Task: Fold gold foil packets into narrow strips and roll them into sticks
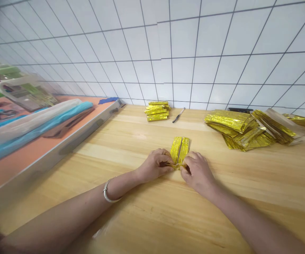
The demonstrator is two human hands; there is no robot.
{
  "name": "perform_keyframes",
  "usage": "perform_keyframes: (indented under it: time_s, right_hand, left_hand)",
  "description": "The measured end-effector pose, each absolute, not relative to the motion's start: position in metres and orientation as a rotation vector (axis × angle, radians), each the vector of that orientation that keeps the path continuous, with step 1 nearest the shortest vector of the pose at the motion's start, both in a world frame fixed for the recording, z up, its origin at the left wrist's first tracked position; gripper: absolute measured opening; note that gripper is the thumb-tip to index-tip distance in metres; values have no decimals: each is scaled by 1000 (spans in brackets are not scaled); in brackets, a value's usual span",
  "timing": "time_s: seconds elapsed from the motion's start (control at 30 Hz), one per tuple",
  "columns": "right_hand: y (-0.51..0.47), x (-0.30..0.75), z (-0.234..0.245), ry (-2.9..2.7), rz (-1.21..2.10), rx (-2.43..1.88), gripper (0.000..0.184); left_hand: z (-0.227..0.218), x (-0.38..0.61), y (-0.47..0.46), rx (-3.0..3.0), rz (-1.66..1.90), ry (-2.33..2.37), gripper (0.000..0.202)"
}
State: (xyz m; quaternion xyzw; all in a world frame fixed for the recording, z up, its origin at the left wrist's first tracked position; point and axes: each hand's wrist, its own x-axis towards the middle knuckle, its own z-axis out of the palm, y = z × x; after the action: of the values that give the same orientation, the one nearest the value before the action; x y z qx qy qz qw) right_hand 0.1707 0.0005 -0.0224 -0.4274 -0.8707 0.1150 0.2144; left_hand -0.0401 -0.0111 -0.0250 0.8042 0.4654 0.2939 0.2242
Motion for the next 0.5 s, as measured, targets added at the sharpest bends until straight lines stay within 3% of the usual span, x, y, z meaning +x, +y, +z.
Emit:
perform_keyframes:
  time_s: [0.27,0.5]
  right_hand:
    - [-1,171,-19,-2311,492,-1125,5]
    - [1,171,-26,-2320,456,-1079,5]
  left_hand:
    - [-28,-38,-11,2251,792,1338,12]
    - [-26,-37,-12,2232,788,1326,12]
